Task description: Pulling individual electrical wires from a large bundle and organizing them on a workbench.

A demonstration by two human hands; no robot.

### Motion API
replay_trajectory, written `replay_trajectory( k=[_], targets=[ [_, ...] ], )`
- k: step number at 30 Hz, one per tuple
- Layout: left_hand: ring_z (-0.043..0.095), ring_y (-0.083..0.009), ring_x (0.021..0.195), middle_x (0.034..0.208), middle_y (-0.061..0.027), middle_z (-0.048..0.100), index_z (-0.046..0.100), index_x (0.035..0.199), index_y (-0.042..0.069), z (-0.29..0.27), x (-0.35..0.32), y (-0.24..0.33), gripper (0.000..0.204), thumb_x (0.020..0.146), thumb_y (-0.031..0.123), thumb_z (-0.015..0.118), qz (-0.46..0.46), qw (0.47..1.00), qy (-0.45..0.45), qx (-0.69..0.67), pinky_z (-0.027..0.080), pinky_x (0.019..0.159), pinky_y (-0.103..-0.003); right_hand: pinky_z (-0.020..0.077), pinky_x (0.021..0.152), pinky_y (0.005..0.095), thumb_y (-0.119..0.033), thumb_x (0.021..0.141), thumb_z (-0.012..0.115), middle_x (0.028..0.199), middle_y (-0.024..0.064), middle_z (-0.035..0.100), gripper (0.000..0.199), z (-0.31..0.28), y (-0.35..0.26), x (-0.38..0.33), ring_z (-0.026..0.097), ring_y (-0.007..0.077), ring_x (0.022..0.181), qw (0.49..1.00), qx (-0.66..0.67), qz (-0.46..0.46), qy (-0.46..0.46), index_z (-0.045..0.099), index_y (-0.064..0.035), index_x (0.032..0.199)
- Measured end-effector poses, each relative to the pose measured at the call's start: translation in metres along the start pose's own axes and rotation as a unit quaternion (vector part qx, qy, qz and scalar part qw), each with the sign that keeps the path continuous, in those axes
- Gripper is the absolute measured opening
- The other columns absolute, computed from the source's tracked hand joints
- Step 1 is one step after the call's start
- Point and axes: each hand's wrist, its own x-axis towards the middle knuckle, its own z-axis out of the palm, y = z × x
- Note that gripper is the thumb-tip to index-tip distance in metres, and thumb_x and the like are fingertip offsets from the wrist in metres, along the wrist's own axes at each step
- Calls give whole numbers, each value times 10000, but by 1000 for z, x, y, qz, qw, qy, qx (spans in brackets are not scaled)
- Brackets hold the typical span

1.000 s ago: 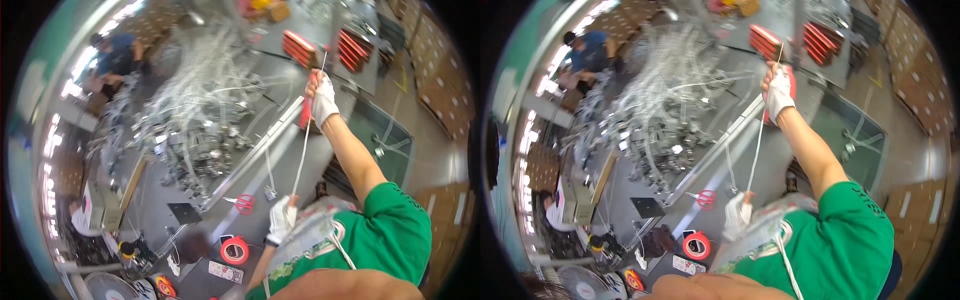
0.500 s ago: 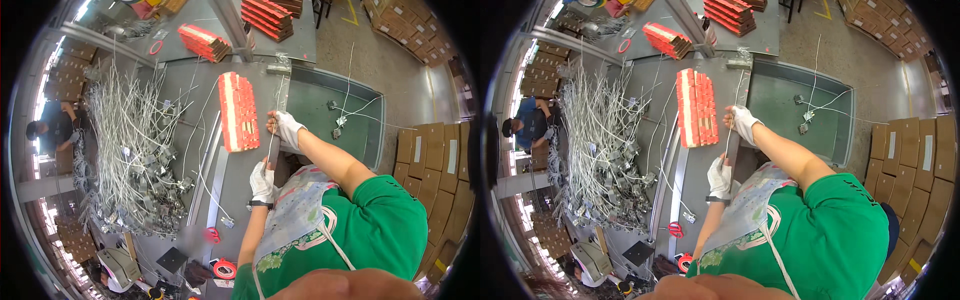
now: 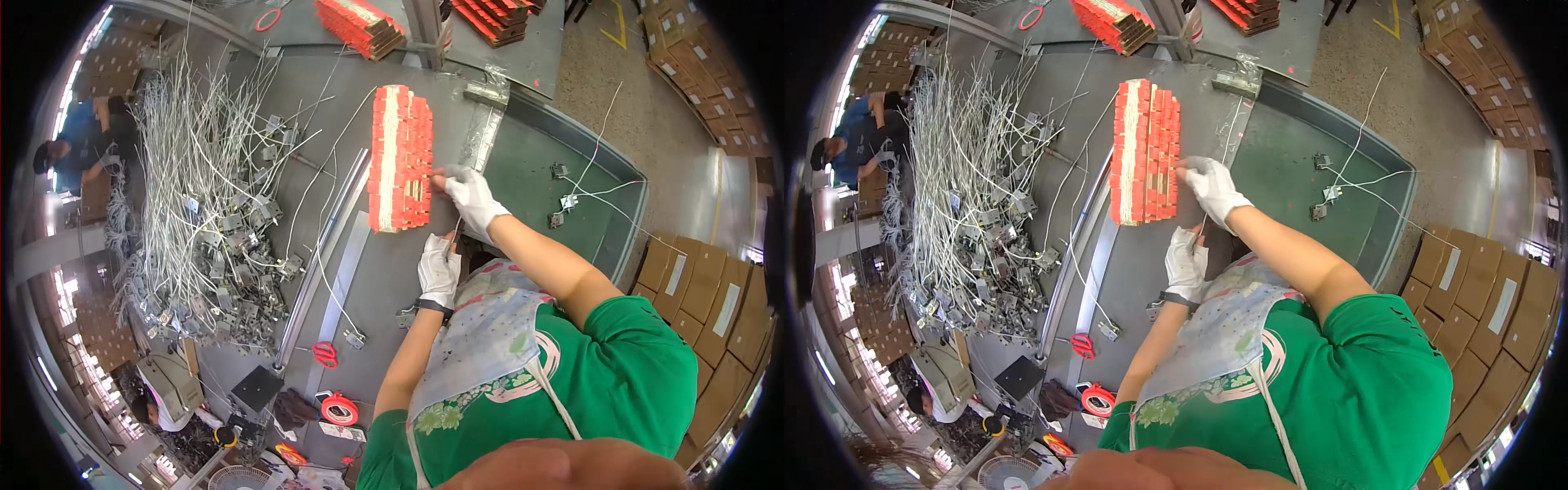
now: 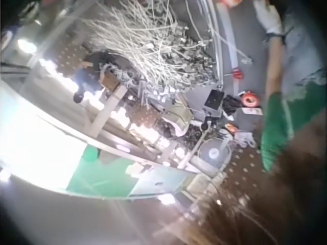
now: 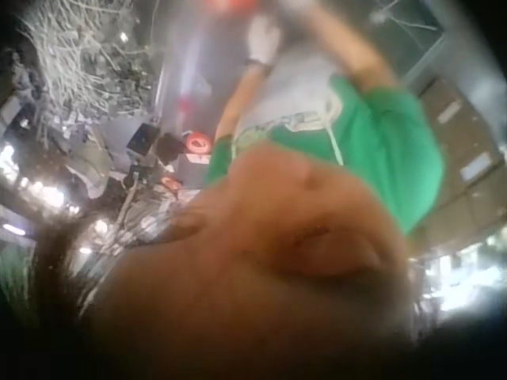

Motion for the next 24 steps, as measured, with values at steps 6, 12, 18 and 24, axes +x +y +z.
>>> replay_trajectory(
  k=[6,12,18,24],
  targets=[
    [565,-341,811,879,-163,591,624,975,67,0,1,10,241,741,54,572,-20,1000,-14,-16,460,751,-369,450,630,332,-292,739,583,723,99,597,302,14,-6,11,541,172,653,995,35,96,13,615,6,777],
    [560,-348,878,914,-167,592,627,948,63,0,-6,2,214,744,84,566,-2,998,-17,62,453,777,-392,431,549,270,-239,760,561,627,53,560,246,23,-8,9,522,132,590,983,135,126,2,592,-19,657],
    [560,-351,853,876,-168,579,615,933,38,1,-12,9,205,735,54,565,-20,999,-13,37,454,753,-391,405,477,260,-183,681,611,571,47,552,174,23,-17,5,513,130,511,991,55,118,35,587,-27,606],
    [521,-353,953,998,-183,563,592,1004,59,12,2,10,248,773,120,526,4,998,-12,64,438,822,-399,435,611,380,-311,708,546,682,191,532,327,17,-3,10,530,259,619,994,-102,11,48,587,13,728]
  ],
)
